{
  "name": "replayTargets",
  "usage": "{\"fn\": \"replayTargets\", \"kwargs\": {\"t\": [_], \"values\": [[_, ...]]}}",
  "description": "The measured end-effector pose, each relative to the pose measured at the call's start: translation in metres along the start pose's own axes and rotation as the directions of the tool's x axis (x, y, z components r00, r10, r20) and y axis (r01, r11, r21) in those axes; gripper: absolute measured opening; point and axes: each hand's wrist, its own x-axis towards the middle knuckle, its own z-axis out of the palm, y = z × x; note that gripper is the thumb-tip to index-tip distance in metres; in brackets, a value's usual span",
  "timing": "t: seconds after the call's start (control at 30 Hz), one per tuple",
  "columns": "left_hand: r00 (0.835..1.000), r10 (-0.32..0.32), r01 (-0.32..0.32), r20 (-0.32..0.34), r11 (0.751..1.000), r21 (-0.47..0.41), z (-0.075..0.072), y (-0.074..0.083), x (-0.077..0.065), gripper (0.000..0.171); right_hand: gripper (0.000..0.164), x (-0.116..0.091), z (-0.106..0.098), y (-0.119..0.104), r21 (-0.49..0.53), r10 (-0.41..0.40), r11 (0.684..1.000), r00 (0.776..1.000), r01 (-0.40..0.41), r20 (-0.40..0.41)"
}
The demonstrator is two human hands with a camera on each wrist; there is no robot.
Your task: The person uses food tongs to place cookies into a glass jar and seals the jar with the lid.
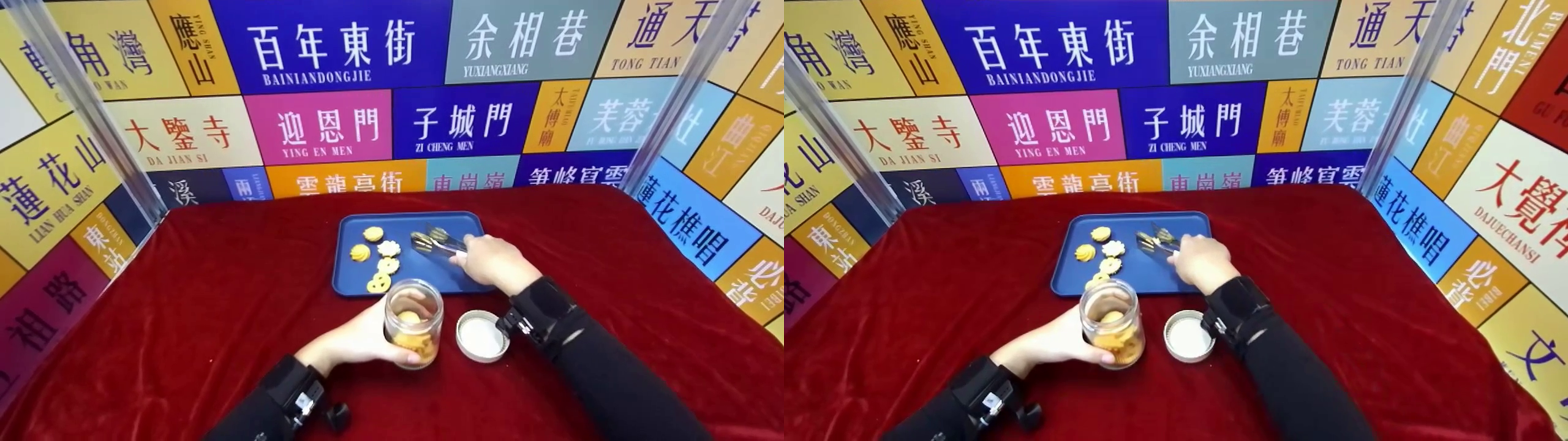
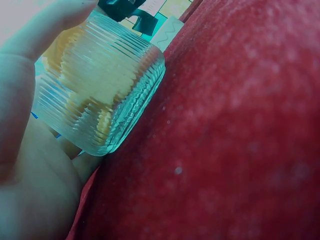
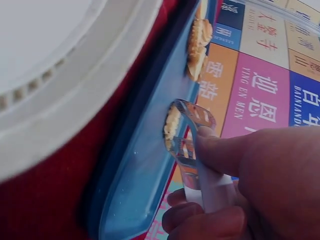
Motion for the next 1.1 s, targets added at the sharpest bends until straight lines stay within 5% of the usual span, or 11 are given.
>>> {"fn": "replayTargets", "kwargs": {"t": [0.43, 0.8, 1.1], "values": [[1.000, 0.010, -0.010, -0.007, 1.000, 0.014, 0.002, -0.001, 0.000, 0.077, 0.048, -0.041, 0.001, 0.024, 0.057, -0.041, 0.998, 0.999, 0.042, -0.025], [1.000, 0.002, -0.002, -0.006, 1.000, -0.005, 0.001, 0.000, -0.002, 0.078, 0.044, -0.040, -0.007, 0.029, 0.040, -0.055, 0.998, 0.997, 0.057, -0.060], [1.000, 0.020, -0.020, -0.005, 1.000, -0.001, 0.001, 0.000, 0.001, 0.079, 0.039, -0.051, -0.033, 0.031, 0.086, -0.070, 0.993, 0.990, 0.081, -0.123]]}}
